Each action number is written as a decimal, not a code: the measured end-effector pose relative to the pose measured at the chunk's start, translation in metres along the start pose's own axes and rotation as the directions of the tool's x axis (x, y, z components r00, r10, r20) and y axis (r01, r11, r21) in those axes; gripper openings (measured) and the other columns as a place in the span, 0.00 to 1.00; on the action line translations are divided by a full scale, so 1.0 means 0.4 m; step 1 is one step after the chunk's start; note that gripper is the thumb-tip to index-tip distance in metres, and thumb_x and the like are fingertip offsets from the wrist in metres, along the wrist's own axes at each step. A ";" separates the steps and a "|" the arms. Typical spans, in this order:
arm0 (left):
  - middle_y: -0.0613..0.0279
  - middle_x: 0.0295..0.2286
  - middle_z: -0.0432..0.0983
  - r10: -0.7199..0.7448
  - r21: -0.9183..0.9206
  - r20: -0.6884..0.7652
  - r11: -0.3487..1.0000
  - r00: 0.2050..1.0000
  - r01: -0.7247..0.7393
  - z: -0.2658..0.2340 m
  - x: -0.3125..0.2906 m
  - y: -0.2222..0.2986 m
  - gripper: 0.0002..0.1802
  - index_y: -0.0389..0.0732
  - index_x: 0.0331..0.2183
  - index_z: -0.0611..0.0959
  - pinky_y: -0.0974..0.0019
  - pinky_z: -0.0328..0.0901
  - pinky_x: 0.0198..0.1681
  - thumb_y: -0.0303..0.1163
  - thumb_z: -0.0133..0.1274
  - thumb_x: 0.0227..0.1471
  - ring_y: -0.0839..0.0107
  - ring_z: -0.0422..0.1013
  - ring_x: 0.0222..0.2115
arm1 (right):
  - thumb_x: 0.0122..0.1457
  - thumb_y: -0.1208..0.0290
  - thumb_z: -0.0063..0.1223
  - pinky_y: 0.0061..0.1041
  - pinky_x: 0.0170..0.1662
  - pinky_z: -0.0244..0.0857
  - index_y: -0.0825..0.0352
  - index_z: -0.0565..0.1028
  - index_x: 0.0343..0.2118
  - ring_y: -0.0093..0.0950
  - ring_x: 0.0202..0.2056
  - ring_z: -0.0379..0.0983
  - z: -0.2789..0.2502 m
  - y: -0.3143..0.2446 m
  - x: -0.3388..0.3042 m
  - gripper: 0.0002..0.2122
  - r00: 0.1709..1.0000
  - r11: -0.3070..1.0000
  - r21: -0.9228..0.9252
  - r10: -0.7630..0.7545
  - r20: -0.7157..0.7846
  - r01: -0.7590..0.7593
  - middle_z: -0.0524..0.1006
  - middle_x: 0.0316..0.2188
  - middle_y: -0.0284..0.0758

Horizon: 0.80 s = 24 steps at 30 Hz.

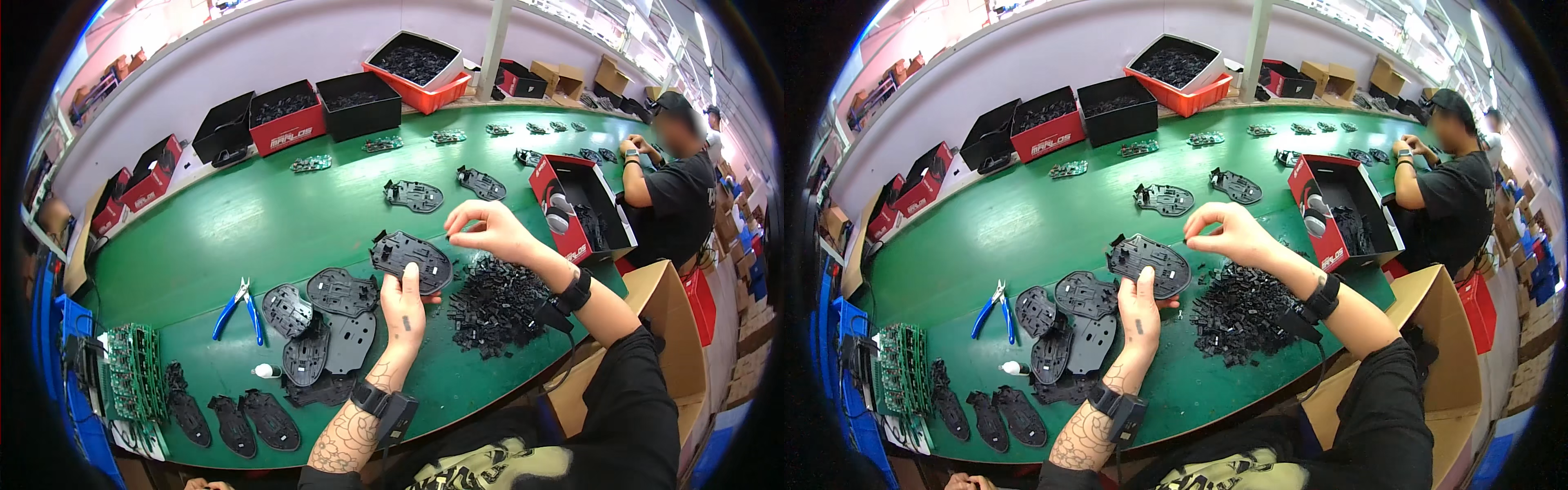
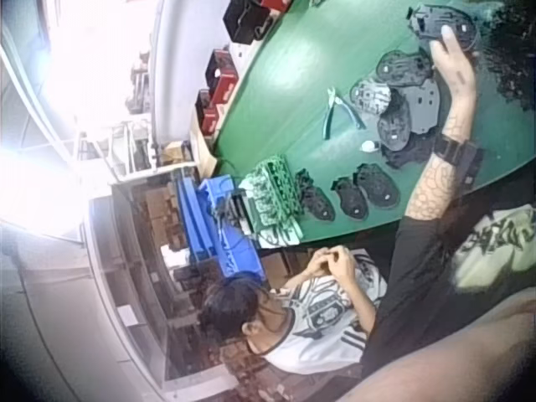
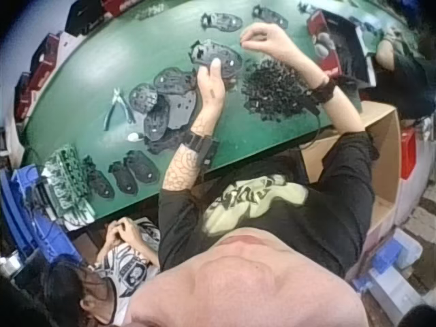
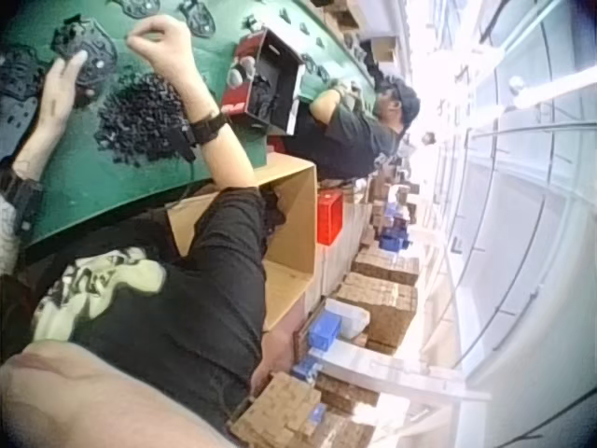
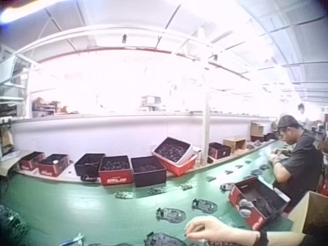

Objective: The person assembles electronic components by hand, inserting small black plastic pieces into gray housing units on a green workbench. They handle the components one at a time, occasionally applying glue from a small tube to the housing before placing the pieces inside. The workspace contains piles of loose parts, circuit boards, and finished units.

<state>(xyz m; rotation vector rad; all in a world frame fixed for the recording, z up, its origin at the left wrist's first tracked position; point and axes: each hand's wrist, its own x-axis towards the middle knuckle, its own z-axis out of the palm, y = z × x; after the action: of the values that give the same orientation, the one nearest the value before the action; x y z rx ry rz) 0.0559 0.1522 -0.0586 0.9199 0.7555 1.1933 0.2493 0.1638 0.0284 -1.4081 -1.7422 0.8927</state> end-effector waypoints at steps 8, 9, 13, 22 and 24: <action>0.63 0.31 0.77 0.064 0.091 0.049 0.994 0.997 -0.068 0.011 -0.012 -0.001 0.19 0.35 0.43 0.77 0.75 0.70 0.23 0.41 0.48 0.61 0.78 0.74 0.26 | 0.48 0.76 0.63 0.21 0.46 0.66 0.72 0.79 0.27 0.21 0.39 0.73 0.057 -0.006 0.018 0.06 0.987 0.983 0.102 0.146 0.063 -0.152 0.78 0.36 0.37; 0.63 0.31 0.77 0.047 0.101 0.049 0.994 0.998 -0.052 0.012 -0.011 -0.006 0.19 0.35 0.43 0.77 0.74 0.70 0.23 0.41 0.48 0.61 0.78 0.74 0.26 | 0.47 0.76 0.63 0.20 0.45 0.66 0.71 0.79 0.31 0.20 0.38 0.73 0.049 0.004 0.020 0.08 0.987 0.989 0.048 0.134 0.090 -0.139 0.78 0.35 0.35; 0.64 0.30 0.77 0.067 0.173 0.040 0.982 0.997 -0.073 0.010 -0.013 -0.008 0.18 0.36 0.44 0.77 0.75 0.69 0.22 0.40 0.49 0.60 0.78 0.73 0.25 | 0.47 0.76 0.63 0.20 0.40 0.67 0.71 0.77 0.39 0.18 0.33 0.72 0.047 0.008 0.037 0.14 0.981 0.974 0.167 0.134 0.139 -0.156 0.78 0.31 0.30; 0.60 0.38 0.70 0.029 -0.010 -0.025 1.000 0.999 -0.029 0.015 0.005 -0.005 0.15 0.36 0.43 0.72 0.73 0.70 0.23 0.39 0.40 0.64 0.75 0.72 0.23 | 0.55 0.69 0.59 0.24 0.40 0.70 0.66 0.76 0.44 0.21 0.35 0.76 -0.028 0.037 0.219 0.14 0.951 0.845 0.438 0.256 0.173 -0.307 0.79 0.35 0.29; 0.61 0.36 0.70 0.039 -0.013 -0.061 0.999 0.997 -0.040 0.005 0.005 -0.010 0.12 0.37 0.42 0.73 0.73 0.70 0.23 0.35 0.41 0.63 0.75 0.71 0.23 | 0.54 0.68 0.60 0.23 0.40 0.70 0.70 0.77 0.44 0.20 0.34 0.75 0.030 0.004 0.300 0.16 0.978 0.977 -0.029 0.210 -0.011 -0.210 0.79 0.36 0.32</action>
<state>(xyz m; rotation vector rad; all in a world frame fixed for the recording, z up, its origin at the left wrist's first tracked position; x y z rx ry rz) 0.0596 0.1533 -0.0613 0.8940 0.7796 1.2644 0.2215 0.2811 0.0335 -1.6362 -1.6276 0.9736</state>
